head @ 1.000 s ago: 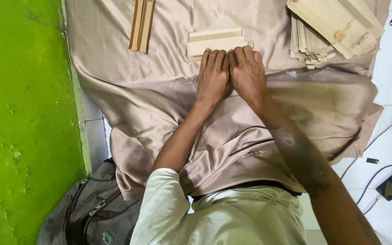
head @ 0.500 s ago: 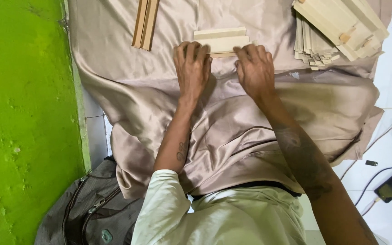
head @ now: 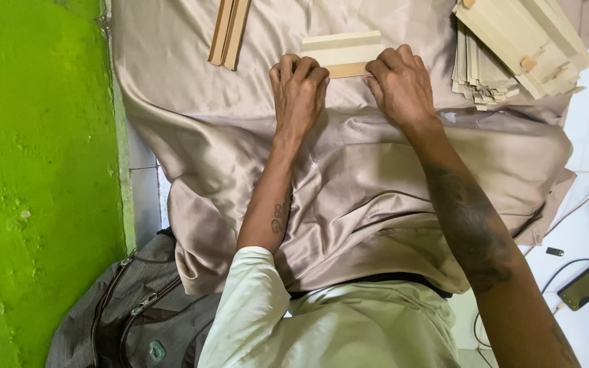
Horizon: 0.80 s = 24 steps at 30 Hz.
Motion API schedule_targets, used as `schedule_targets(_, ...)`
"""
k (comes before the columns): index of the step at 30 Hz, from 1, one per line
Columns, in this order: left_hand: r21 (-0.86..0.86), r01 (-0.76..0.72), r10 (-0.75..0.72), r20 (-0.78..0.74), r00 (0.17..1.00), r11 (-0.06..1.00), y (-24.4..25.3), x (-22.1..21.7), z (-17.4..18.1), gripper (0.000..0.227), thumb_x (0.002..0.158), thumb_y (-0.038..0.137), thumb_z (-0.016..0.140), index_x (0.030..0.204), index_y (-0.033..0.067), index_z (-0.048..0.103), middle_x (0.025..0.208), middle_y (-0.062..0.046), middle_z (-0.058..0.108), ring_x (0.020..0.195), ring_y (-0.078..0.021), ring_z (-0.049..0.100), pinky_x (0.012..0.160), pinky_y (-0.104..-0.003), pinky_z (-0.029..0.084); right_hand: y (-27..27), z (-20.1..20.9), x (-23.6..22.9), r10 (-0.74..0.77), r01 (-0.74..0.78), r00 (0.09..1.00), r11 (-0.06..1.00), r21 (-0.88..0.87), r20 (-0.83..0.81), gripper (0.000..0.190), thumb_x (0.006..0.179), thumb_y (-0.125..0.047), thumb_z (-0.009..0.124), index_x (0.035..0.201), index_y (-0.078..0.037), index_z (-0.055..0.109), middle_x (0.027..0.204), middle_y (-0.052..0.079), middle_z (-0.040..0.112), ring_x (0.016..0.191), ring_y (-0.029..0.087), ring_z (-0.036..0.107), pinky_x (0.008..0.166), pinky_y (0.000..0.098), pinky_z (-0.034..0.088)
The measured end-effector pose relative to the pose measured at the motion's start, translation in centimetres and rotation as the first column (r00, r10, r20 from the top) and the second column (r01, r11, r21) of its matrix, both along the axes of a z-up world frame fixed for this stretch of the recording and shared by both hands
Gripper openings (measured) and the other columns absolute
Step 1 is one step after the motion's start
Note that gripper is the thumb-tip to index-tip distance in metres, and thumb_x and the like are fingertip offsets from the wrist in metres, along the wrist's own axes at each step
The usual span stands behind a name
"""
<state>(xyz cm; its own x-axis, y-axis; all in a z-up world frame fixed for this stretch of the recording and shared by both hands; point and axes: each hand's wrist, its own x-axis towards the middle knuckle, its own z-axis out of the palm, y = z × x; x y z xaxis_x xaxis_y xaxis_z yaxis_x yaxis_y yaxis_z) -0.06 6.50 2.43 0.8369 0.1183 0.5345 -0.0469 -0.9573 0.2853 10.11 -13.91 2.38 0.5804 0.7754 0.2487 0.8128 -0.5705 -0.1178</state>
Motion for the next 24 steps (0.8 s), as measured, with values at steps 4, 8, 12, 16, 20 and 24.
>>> schedule_targets(4, -0.027, -0.015, 0.015, -0.021, 1.000, 1.000, 0.0, 0.4, 0.0, 0.013, 0.092, 0.025, 0.071, 0.088, 0.0124, 0.073, 0.096, 0.001, 0.065, 0.096, -0.0256, 0.048, 0.080, -0.043, 0.037, 0.9, 0.2, -0.1, 0.019, -0.014, 0.997, 0.998, -0.069, 0.069, 0.023, 0.103, -0.026, 0.072, 0.122, -0.013, 0.074, 0.106, 0.006, 0.067, 0.095, 0.026, 0.053, 0.076, 0.0386, 0.045)
schedule_targets(8, -0.049, 0.015, -0.016, -0.029, 0.999, 0.999, 0.4, 0.4, 0.1, 0.010, 0.089, 0.023, 0.074, 0.093, 0.0144, 0.074, 0.097, 0.001, 0.063, 0.097, -0.0263, 0.048, 0.080, -0.043, 0.037, 1.7, -0.1, 0.1, 0.030, -0.021, 0.992, 0.997, -0.075, 0.122, 0.013, 0.103, -0.018, 0.071, 0.113, -0.011, 0.076, 0.103, 0.005, 0.069, 0.095, 0.026, 0.055, 0.075, 0.0402, 0.046)
schedule_targets(12, -0.055, -0.014, 0.014, -0.011, 1.000, 0.998, 0.7, 1.0, -1.6, 0.009, 0.094, 0.019, 0.069, 0.095, 0.0140, 0.077, 0.096, 0.001, 0.067, 0.095, -0.0258, 0.048, 0.079, -0.042, 0.035, 2.2, 0.9, 0.4, 0.011, -0.004, 0.997, 0.995, -0.099, 0.076, 0.013, 0.107, -0.018, 0.068, 0.110, -0.011, 0.079, 0.098, 0.007, 0.075, 0.092, 0.025, 0.056, 0.073, 0.0383, 0.044)
schedule_targets(16, -0.083, -0.032, 0.030, -0.021, 0.999, 0.996, 0.1, 0.8, -0.5, 0.009, 0.095, 0.012, 0.064, 0.096, 0.0113, 0.072, 0.099, -0.001, 0.069, 0.092, -0.0259, 0.048, 0.078, -0.042, 0.035, 2.3, 0.3, 1.2, -0.005, 0.008, 0.999, 0.998, -0.063, 0.054, 0.019, 0.110, -0.023, 0.066, 0.105, -0.010, 0.078, 0.097, 0.009, 0.074, 0.094, 0.029, 0.057, 0.075, 0.0417, 0.042)
schedule_targets(20, -0.089, -0.035, 0.033, -0.029, 0.999, 0.995, -0.4, 0.5, -0.1, 0.010, 0.094, 0.010, 0.059, 0.099, 0.0134, 0.066, 0.100, -0.002, 0.062, 0.093, -0.0279, 0.046, 0.083, -0.044, 0.035, 1.0, -1.3, 1.6, 0.007, 0.017, 0.973, 0.995, 0.099, -0.229, 0.018, 0.110, -0.024, 0.065, 0.106, -0.007, 0.066, 0.105, 0.012, 0.063, 0.098, 0.031, 0.050, 0.083, 0.0436, 0.042)
schedule_targets(24, -0.096, -0.053, 0.049, -0.046, 0.998, 0.994, -0.7, 0.9, 0.0, 0.013, 0.097, 0.015, 0.049, 0.093, 0.0134, 0.060, 0.096, -0.002, 0.057, 0.093, -0.0278, 0.045, 0.088, -0.044, 0.029, 0.1, -1.2, 1.6, 0.132, -0.023, 0.957, 0.922, 0.386, -0.257, 0.013, 0.109, -0.015, 0.066, 0.106, -0.003, 0.066, 0.098, 0.010, 0.056, 0.093, 0.028, 0.045, 0.078, 0.0421, 0.040)
